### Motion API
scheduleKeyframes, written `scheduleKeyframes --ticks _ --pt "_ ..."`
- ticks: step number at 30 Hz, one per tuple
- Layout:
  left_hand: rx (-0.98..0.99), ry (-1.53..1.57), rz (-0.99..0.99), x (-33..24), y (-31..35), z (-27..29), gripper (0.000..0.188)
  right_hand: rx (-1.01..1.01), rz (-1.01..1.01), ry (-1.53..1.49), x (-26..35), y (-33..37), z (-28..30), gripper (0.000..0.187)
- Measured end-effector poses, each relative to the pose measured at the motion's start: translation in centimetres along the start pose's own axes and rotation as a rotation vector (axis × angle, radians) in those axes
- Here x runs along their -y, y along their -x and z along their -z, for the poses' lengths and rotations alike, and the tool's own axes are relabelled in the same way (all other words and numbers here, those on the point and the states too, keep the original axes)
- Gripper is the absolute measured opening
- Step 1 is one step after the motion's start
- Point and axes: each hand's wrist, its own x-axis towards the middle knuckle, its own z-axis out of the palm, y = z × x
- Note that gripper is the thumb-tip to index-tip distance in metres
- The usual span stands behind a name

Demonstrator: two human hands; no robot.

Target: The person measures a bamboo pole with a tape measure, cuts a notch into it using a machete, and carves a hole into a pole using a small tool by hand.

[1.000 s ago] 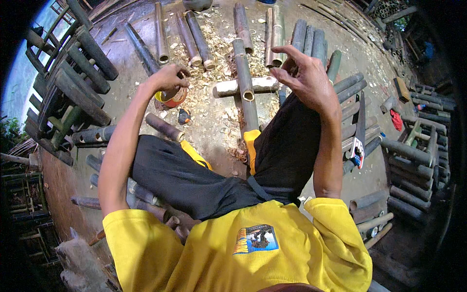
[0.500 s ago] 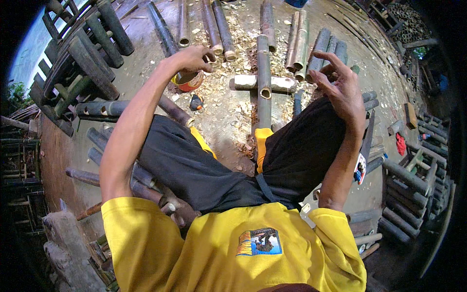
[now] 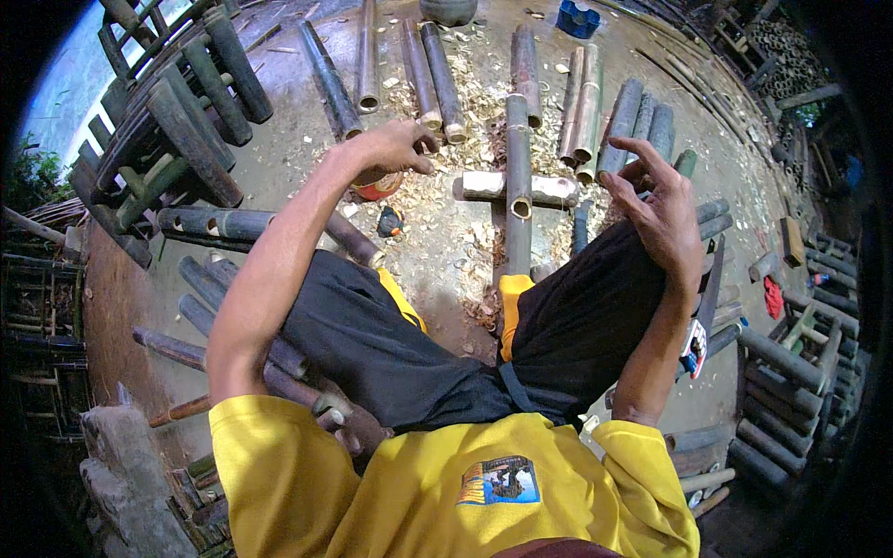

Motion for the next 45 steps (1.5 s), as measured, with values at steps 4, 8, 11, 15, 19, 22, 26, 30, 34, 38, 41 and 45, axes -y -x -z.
scheduleKeyframes --ticks 4,8,11,15,19,22,26,30,34,38,41,45 --pt "-0.020 -0.007 -0.009 0.3 -0.4 -0.3 0.047 -0.020 0.006 -0.022 0.1 0.1 0.0 0.032" --pt "-0.006 0.031 -0.043 0.0 -0.3 0.1 0.046 -0.031 0.022 0.005 -0.2 0.1 -0.1 0.032" --pt "-0.029 -0.041 -0.010 0.2 -0.2 0.3 0.043 -0.028 0.025 0.015 -0.6 -0.2 -0.1 0.032" --pt "-0.020 0.040 0.019 0.0 0.4 0.7 0.040 -0.036 0.048 0.016 -0.7 -0.3 0.0 0.032" --pt "-0.021 0.040 -0.054 0.2 0.8 0.8 0.035 -0.048 0.072 0.005 -0.8 -0.3 0.0 0.031" --pt "0.005 0.034 -0.012 1.1 0.3 0.5 0.034 -0.021 0.050 -0.030 -0.9 -0.1 0.2 0.034" --pt "-0.014 0.073 0.047 0.6 0.9 0.3 0.039 -0.041 0.066 -0.022 -0.9 0.4 0.3 0.030" --pt "-0.073 0.123 0.076 0.2 2.3 1.8 0.040 -0.040 0.075 -0.060 -0.8 0.8 0.7 0.030" --pt "-0.306 0.239 0.077 0.1 3.5 3.9 0.041 -0.072 0.124 -0.079 -1.3 0.6 0.5 0.030" --pt "-0.344 0.261 0.090 -1.5 6.9 5.7 0.032 -0.086 0.184 -0.090 -1.4 0.5 0.5 0.030" --pt "-0.572 0.206 0.111 -5.5 10.1 5.4 0.025 -0.060 0.167 -0.106 -1.7 0.7 0.6 0.031" --pt "-1.005 0.195 0.190 -11.0 14.8 1.5 0.020 -0.065 0.199 -0.154 -2.3 0.9 0.9 0.031"
